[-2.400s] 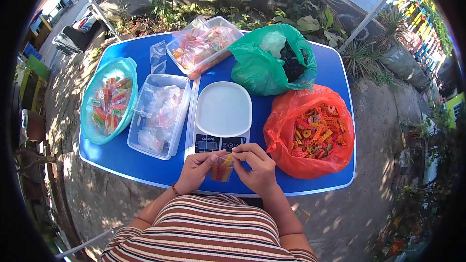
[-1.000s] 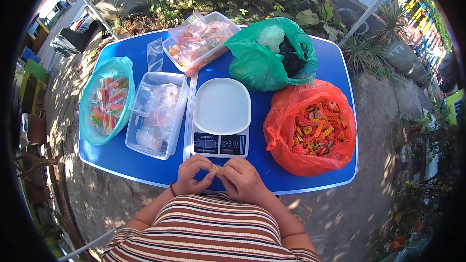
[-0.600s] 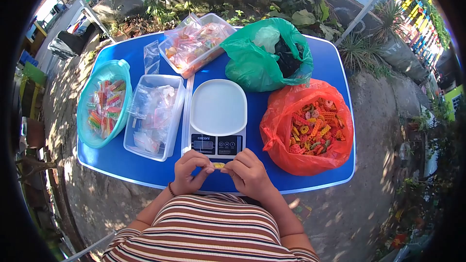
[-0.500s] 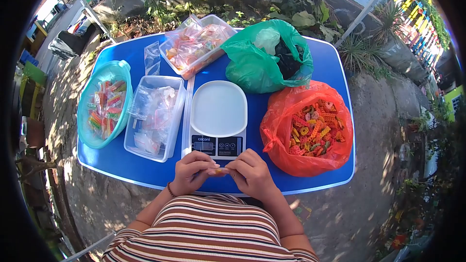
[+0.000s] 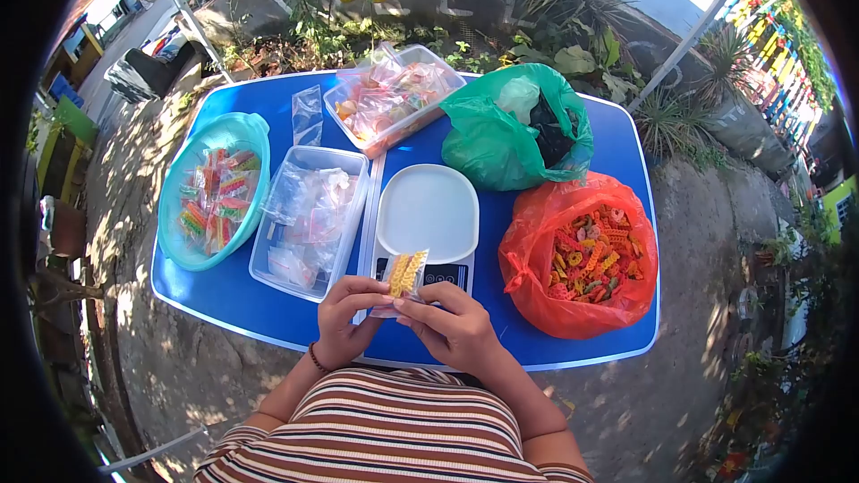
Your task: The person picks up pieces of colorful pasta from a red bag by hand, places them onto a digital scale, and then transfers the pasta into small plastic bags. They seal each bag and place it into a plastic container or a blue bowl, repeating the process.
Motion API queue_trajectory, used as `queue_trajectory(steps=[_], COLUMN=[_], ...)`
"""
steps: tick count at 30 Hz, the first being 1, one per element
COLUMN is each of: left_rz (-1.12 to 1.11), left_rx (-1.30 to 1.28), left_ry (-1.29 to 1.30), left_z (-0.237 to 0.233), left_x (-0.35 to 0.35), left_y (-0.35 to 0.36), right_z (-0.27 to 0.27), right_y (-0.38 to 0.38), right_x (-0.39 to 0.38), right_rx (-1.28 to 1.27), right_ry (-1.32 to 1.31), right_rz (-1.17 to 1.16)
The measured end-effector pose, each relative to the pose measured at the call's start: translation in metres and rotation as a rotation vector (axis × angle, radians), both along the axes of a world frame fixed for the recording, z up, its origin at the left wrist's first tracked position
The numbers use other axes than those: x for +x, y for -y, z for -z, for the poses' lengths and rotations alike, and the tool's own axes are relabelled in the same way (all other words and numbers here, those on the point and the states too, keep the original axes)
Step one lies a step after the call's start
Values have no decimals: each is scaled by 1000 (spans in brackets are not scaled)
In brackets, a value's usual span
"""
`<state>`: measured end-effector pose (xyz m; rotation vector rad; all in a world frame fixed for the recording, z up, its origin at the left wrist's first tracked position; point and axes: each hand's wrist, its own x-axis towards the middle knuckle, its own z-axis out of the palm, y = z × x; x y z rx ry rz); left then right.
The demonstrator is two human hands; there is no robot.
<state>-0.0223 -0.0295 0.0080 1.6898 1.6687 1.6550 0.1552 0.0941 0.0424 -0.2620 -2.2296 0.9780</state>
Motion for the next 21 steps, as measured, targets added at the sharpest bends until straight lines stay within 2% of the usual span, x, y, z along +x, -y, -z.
queue_trajectory(steps=[5, 11, 15, 21], left_rz=[-202, -437, -530, -738], left_rx=[148, 109, 54, 86], left_ry=[-129, -193, -182, -266], left_z=[-8, -6, 0, 2], left_x=[-23, -56, -72, -116], left_y=[26, 59, 83, 97], right_z=[-5, 3, 17, 10], right_y=[9, 27, 39, 46], right_x=[-44, -111, -140, -210], right_rx=[-47, -27, 122, 144], right_ry=[-27, -14, 96, -35], right_rz=[-84, -215, -280, -384])
